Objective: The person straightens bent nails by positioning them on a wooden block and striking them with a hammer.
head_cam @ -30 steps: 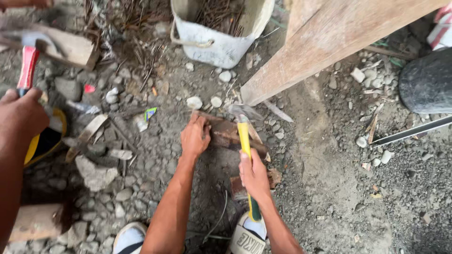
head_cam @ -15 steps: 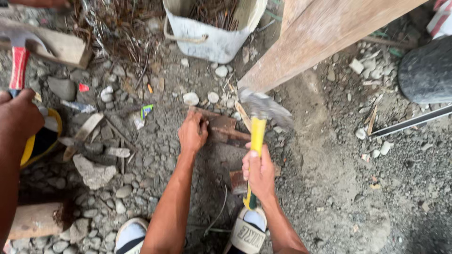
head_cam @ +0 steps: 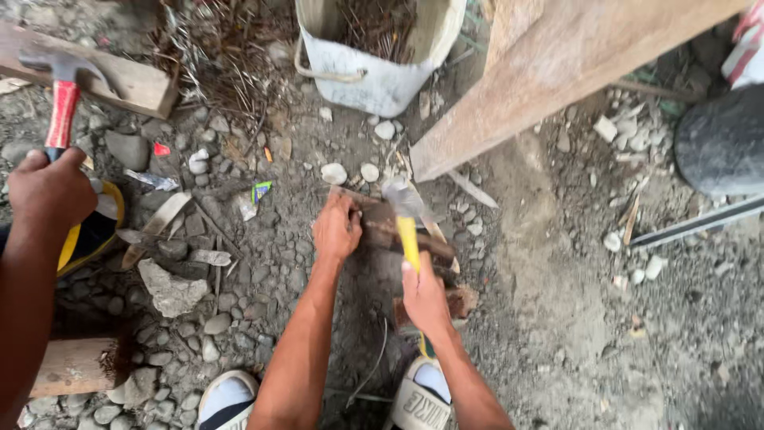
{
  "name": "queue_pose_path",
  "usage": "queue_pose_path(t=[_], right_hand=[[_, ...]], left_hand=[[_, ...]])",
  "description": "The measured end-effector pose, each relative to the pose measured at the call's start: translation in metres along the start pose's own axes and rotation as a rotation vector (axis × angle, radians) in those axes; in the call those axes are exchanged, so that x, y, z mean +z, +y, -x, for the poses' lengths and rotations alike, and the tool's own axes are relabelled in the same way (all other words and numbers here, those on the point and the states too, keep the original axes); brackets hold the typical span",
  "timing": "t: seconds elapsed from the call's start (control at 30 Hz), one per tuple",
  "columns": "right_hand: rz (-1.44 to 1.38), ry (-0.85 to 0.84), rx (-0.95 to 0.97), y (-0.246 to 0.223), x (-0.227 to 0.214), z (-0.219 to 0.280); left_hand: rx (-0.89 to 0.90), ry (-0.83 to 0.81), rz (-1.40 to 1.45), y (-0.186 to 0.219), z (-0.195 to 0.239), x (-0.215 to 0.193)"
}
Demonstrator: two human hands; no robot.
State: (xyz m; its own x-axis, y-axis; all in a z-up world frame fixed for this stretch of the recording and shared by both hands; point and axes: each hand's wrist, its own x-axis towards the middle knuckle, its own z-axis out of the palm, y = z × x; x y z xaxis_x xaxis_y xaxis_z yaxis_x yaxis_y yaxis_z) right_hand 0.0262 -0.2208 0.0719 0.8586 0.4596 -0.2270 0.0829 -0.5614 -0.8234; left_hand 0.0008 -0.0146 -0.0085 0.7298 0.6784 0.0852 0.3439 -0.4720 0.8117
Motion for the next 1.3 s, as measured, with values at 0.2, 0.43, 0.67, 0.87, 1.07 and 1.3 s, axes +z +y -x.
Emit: queue_pose_path(t=[0.2,0.43,0.67,0.87,1.07,1.3], right_hand=[[0.285,-0.171,0.148,0.009,0.004,0.0],[0.217,-0.134,0.065,0.027,0.012,0.005],[-0.266,-0.207,0.337,-0.01,0.006,0.014],[-0.371,-0.093,0.033,-0.027,-0.008,0.021],[0.135,-0.126,0.014,-0.009,0.008,0.012],[-0.216,-0.166,0.177,-0.019,0.001,0.041]], left_hand=[[-0.044,-0.07,0.058,0.0,-0.004,-0.005],[-0.042,0.017,0.031,0.0,0.014,-0.007],[0.005,0.067,-0.014,0.018,0.011,-0.013],[-0.087,-0.016,0.022,0.005,0.0,0.0],[-0.165,-0.044,-0.015,-0.01,-0.016,0.02],[-0.107,0.084,0.018,-0.022,-0.008,0.035]])
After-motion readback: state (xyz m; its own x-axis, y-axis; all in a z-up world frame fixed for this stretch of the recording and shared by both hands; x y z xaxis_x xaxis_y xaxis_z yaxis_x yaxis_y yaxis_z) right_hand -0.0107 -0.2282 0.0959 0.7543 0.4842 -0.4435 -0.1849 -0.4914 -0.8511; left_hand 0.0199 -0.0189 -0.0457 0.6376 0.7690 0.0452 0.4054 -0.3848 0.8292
